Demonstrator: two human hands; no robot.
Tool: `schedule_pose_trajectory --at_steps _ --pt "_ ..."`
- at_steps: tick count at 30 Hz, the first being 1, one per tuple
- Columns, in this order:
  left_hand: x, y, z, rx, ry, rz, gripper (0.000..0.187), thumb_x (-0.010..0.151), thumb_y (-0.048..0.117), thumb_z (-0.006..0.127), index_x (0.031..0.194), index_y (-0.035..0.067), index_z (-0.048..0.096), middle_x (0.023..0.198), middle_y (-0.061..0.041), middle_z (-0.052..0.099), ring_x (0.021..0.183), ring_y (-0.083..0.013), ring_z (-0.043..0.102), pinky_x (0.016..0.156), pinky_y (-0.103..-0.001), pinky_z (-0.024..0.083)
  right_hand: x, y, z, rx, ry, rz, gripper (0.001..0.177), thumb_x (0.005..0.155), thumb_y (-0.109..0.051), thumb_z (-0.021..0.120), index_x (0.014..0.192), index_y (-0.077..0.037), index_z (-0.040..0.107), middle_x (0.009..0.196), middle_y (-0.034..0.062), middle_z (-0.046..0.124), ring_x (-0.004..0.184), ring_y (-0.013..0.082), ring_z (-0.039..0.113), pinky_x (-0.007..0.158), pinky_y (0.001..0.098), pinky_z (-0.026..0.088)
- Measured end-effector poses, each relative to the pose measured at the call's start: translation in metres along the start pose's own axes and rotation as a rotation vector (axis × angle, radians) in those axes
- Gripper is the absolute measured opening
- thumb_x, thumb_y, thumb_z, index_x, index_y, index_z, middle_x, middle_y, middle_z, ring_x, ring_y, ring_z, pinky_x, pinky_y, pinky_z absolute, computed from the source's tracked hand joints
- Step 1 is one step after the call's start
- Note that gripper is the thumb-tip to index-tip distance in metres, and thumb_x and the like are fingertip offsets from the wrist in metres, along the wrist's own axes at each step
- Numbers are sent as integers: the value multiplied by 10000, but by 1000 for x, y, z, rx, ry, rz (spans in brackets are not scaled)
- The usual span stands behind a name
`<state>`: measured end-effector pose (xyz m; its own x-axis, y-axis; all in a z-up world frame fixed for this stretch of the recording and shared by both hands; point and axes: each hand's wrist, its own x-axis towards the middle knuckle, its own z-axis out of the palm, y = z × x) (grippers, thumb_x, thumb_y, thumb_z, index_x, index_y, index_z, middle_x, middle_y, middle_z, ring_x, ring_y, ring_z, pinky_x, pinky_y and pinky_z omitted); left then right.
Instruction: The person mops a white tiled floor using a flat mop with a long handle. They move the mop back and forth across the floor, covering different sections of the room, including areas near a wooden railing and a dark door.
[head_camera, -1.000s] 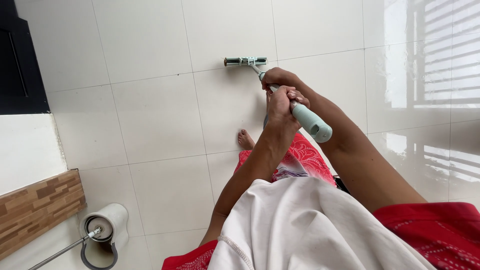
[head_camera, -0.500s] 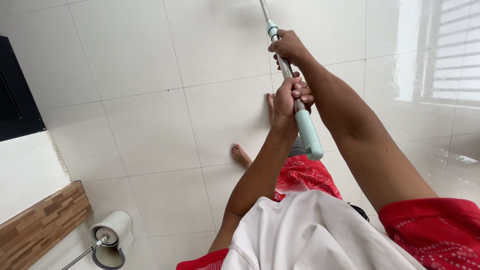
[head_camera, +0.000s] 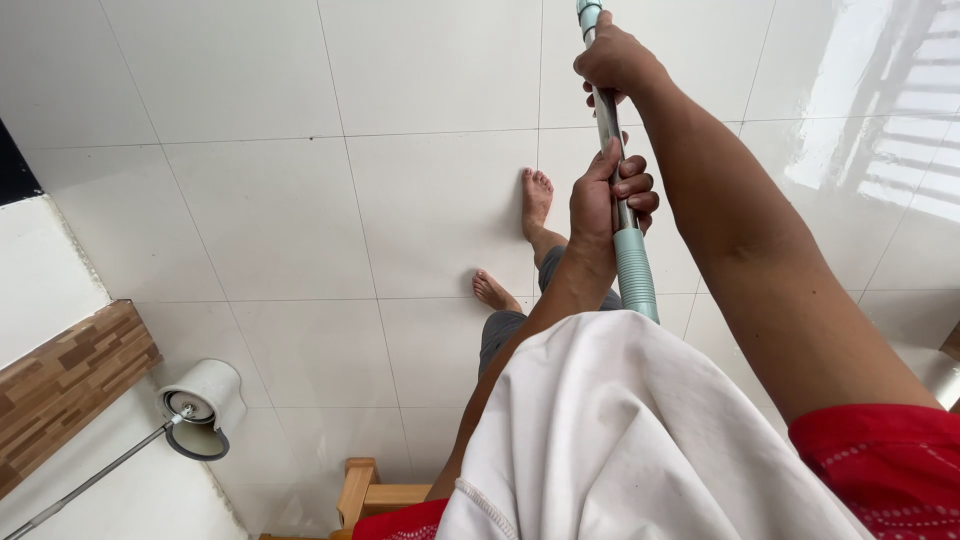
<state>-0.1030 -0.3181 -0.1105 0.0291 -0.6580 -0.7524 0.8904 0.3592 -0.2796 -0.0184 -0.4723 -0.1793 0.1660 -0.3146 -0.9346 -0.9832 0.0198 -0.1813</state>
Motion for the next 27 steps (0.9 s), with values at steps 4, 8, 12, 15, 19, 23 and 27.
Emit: schedule_pose_trajectory --at_steps 4,8,12,15,19,23,27 --pt "-11 -13 -11 -75 4 2 108 1007 280 612 1027 249 511 723 81 412 486 20 371 392 -131 342 -13 9 9 -182 -19 21 792 997 -98 357 1651 -181 -82 1017 124 682 710 267 697 573 394 579" --pt "-24 -25 -31 -134 11 -29 142 1016 303 607 966 245 488 695 93 406 476 22 377 396 -147 343 -49 16 22 -309 -10 11 807 965 -128 351 1665 -157 -48 1064 92 705 706 258 665 582 388 548" --pt "-46 -45 -59 -114 44 -81 365 1036 428 602 818 161 482 603 89 381 458 -6 359 410 -156 360 -64 48 49 -288 -25 19 814 948 -121 339 1664 -178 -44 1022 80 698 712 243 663 582 371 527" --pt "-76 -56 -83 -110 76 -42 317 1043 401 590 869 160 480 640 79 417 469 4 379 404 -147 372 -71 74 81 -316 -45 32 786 992 -125 348 1658 -162 -67 1042 111 694 749 269 655 582 403 545" --pt "-118 -75 -115 -114 100 -41 306 1050 396 578 868 168 483 659 89 421 486 7 383 412 -148 379 -82 117 123 -289 -132 93 788 1014 -206 328 1638 -237 -152 966 119 655 759 253 640 602 402 532" --pt "-163 -93 -149 -176 91 -60 301 1057 368 583 892 135 485 695 67 448 506 -13 416 425 -162 406 -117 154 160 -299 -148 58 551 1000 -199 389 1505 -173 170 981 123 677 731 254 585 605 391 484" --pt "-189 -111 -194 -175 70 -100 367 1076 397 538 813 143 505 633 76 460 481 -18 433 424 -168 405 -144 191 197 -306 -136 51 417 1000 -206 426 1394 -157 295 992 119 686 762 258 621 606 380 474"
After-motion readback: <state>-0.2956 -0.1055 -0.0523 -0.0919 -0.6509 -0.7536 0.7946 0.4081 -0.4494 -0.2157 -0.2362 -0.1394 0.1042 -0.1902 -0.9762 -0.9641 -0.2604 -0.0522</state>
